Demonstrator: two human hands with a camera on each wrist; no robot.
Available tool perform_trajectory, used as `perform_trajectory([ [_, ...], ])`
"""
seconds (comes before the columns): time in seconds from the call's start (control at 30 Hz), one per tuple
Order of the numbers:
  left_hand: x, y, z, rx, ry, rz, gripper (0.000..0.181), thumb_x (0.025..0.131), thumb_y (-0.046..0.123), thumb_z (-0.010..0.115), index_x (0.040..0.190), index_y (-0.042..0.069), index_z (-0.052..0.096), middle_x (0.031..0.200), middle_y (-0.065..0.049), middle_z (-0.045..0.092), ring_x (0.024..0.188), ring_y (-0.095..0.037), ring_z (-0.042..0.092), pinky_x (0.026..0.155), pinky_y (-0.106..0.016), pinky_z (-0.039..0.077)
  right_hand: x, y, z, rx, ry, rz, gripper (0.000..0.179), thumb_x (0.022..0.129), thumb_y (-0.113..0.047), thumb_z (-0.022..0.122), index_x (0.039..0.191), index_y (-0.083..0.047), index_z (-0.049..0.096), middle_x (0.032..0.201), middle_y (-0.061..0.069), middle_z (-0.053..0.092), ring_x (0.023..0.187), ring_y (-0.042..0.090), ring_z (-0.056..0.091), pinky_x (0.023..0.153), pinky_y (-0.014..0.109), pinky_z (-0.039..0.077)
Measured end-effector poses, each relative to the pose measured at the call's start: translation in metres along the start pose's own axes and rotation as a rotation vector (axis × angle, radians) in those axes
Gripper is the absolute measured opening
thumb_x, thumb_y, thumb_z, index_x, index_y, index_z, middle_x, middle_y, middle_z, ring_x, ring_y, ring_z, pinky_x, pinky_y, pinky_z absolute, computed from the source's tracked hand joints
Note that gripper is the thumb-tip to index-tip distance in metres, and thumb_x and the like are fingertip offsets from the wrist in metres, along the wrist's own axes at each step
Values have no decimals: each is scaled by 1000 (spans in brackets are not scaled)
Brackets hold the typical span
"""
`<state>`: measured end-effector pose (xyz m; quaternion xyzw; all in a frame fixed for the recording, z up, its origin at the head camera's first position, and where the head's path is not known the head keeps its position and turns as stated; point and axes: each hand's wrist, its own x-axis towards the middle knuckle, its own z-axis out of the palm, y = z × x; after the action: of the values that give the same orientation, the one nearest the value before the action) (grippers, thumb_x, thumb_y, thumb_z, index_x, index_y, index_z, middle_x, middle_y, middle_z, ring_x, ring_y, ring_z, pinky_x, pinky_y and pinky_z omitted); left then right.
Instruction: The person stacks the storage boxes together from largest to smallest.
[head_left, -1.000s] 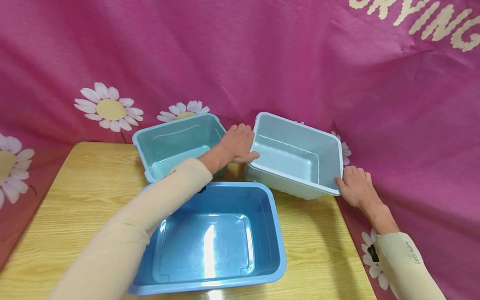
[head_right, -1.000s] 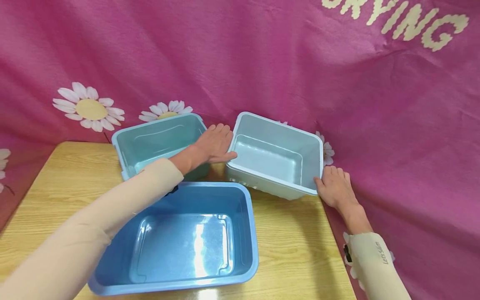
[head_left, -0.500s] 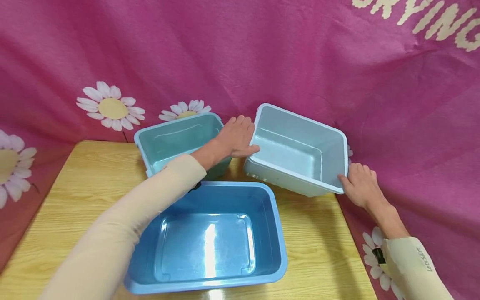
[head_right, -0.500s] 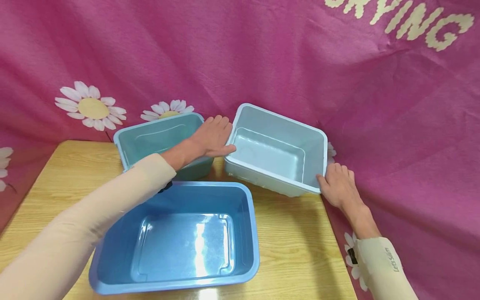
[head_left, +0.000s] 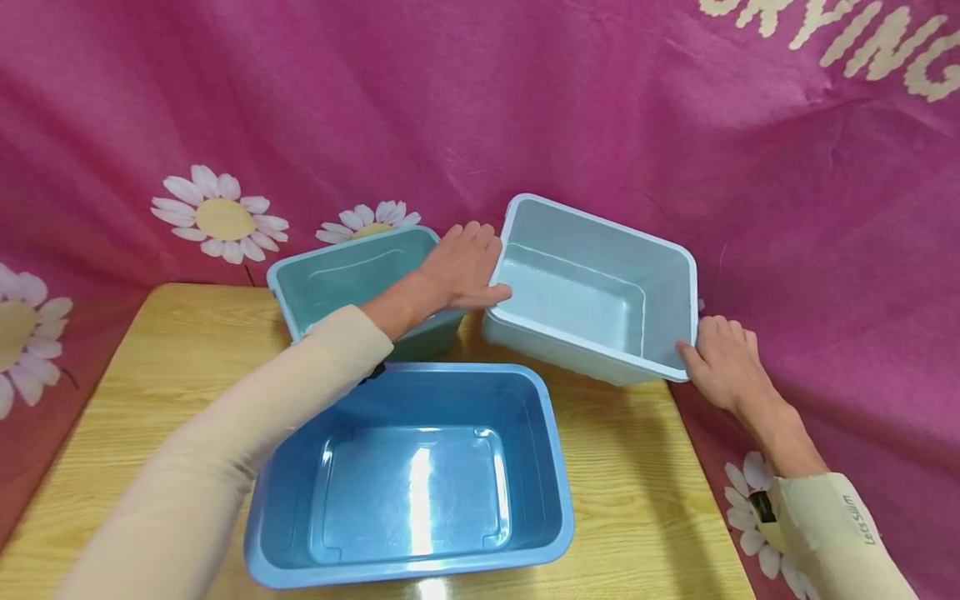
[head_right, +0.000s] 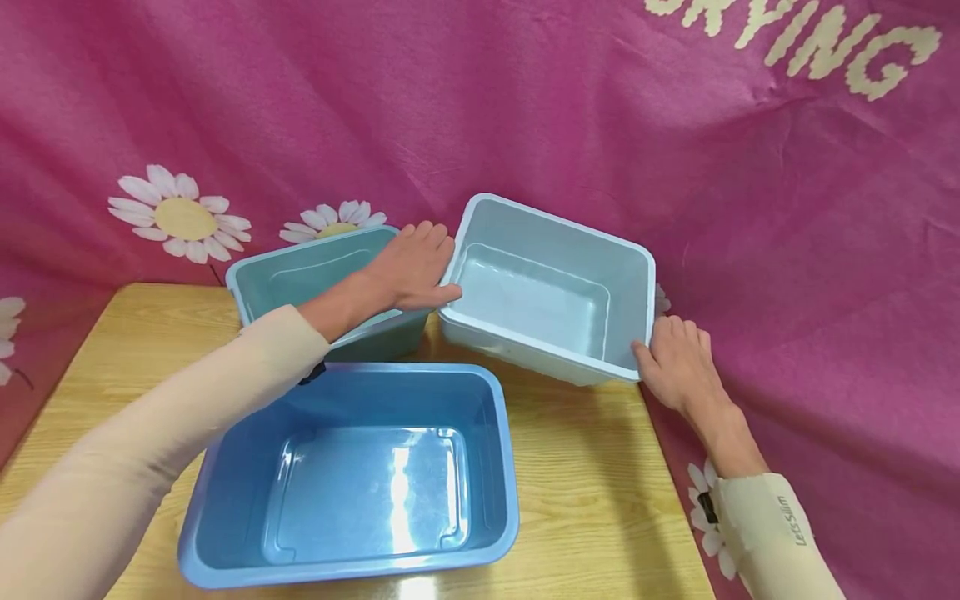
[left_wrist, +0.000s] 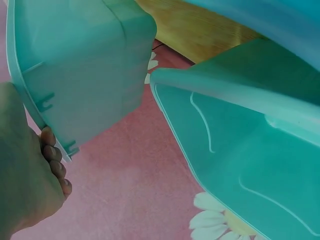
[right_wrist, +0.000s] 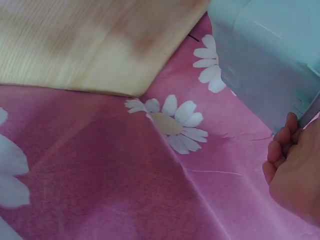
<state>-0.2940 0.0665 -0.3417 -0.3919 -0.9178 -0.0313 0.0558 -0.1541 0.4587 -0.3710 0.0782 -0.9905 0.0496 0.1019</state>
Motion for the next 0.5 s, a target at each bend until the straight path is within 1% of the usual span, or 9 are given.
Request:
perform_trajectory([
  [0.17, -7, -1, -6, -1, 6, 0, 57, 88, 52, 58, 115, 2, 51, 106, -12, 50, 98, -24, 46, 86, -37, 40, 1, -5, -8, -15, 12, -14, 23, 95, -20, 50, 86, 2, 47, 80, 16, 46, 76, 37, 44, 66, 51, 31],
  [0.27, -10, 0, -10, -2, 29, 6, 56, 88, 51, 59, 113, 1, 52, 104, -13, 51, 96, -24, 48, 85, -37, 41, 2, -7, -12, -20, 18, -13, 24, 95, -19, 50, 86, 2, 47, 80, 17, 45, 77, 38, 44, 67, 52, 31],
  [0.37, -12, 0, -14, -6, 45, 10, 56, 87, 50, 60, 112, 1, 53, 102, -13, 52, 94, -24, 48, 83, -37, 42, 2, -9, -16, -21, 25, -14, 23, 95, -19, 50, 86, 2, 47, 79, 16, 45, 77, 37, 43, 67, 51, 30],
  [0.5, -16, 0, -18, -12, 51, 8, 56, 86, 51, 61, 111, 1, 52, 101, -13, 51, 94, -24, 48, 83, -37, 42, 2, -11, -20, -32, 30, -25, 24, 95, -20, 50, 85, 2, 47, 78, 15, 44, 75, 36, 43, 65, 50, 30],
])
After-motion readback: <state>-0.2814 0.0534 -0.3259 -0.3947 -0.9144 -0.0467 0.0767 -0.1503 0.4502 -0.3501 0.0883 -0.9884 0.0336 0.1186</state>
